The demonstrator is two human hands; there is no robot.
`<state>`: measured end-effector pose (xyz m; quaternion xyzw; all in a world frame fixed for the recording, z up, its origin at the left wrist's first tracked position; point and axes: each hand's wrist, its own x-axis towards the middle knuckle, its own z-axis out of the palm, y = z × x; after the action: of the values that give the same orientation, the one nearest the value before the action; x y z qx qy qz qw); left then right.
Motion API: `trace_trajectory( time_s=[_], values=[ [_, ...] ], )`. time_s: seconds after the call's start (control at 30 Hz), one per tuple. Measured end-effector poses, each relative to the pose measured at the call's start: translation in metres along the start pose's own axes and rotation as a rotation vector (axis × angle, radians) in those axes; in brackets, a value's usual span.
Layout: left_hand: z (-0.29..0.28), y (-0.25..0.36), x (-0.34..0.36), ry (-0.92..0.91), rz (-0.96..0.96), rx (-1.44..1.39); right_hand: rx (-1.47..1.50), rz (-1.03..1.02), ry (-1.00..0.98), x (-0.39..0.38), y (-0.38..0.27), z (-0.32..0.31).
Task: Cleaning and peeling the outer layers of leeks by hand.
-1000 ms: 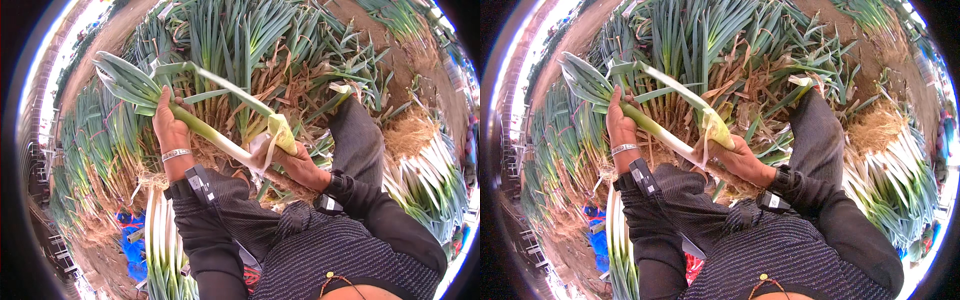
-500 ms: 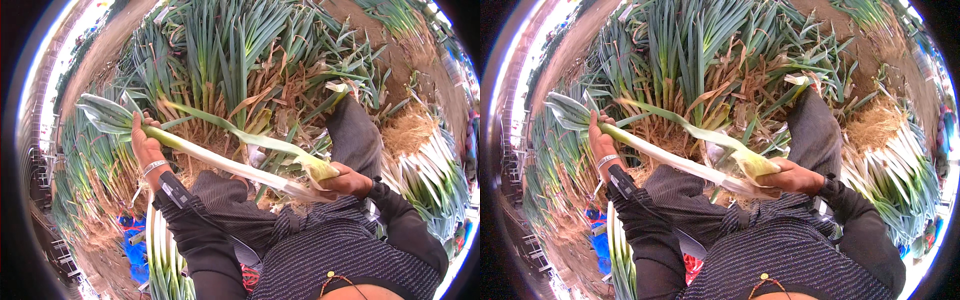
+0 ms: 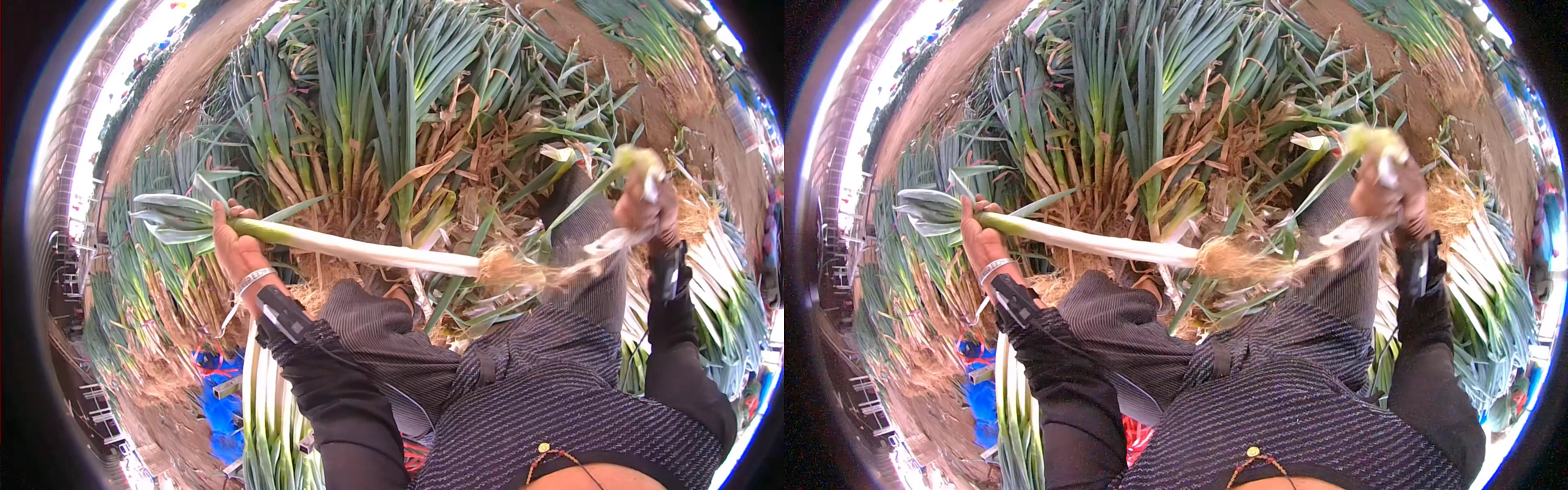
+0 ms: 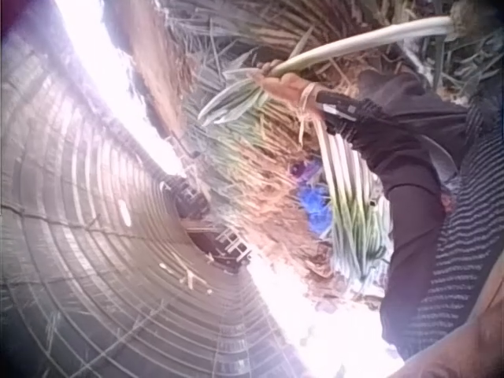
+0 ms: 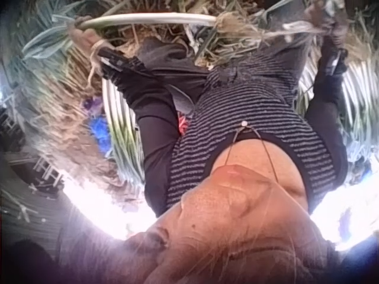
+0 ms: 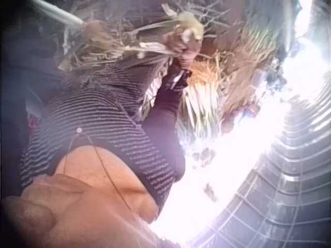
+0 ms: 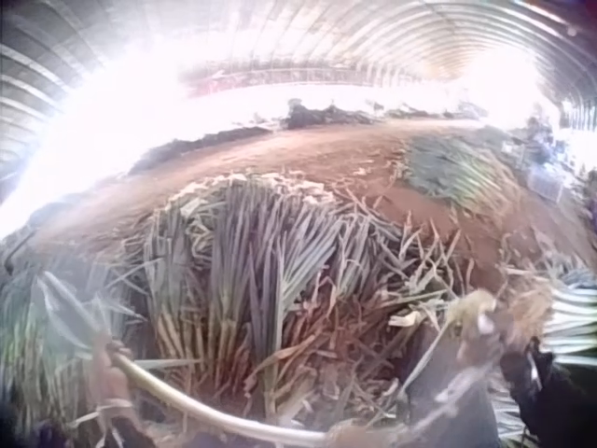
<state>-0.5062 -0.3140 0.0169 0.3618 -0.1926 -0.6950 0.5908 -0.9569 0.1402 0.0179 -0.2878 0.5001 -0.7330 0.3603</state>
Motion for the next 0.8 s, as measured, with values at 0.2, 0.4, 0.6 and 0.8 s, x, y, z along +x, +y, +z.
trace_trajectory(
  time_s=[0.2, 0.4, 0.6, 0.8],
  values=[
    [0.014, 0.004, -0.025, -0.041, 0.092, -0.003, -0.798, 0.083, 0.040, 0.087, -0.016, -0.028],
    [0.043, -0.011, -0.047, -0.474, 0.079, -0.123, -1.728, 0.209, 0.299, 0.135, 0.022, 0.020],
    [0.080, -0.041, -0.075, -0.421, 0.008, -0.031, -1.083, -0.320, -0.443, 0.106, 0.067, 0.175],
    [0.090, -0.067, -0.085, -0.467, -0.111, 0.038, -0.970, -0.315, -0.491, 0.089, 0.084, 0.281]
  ],
)
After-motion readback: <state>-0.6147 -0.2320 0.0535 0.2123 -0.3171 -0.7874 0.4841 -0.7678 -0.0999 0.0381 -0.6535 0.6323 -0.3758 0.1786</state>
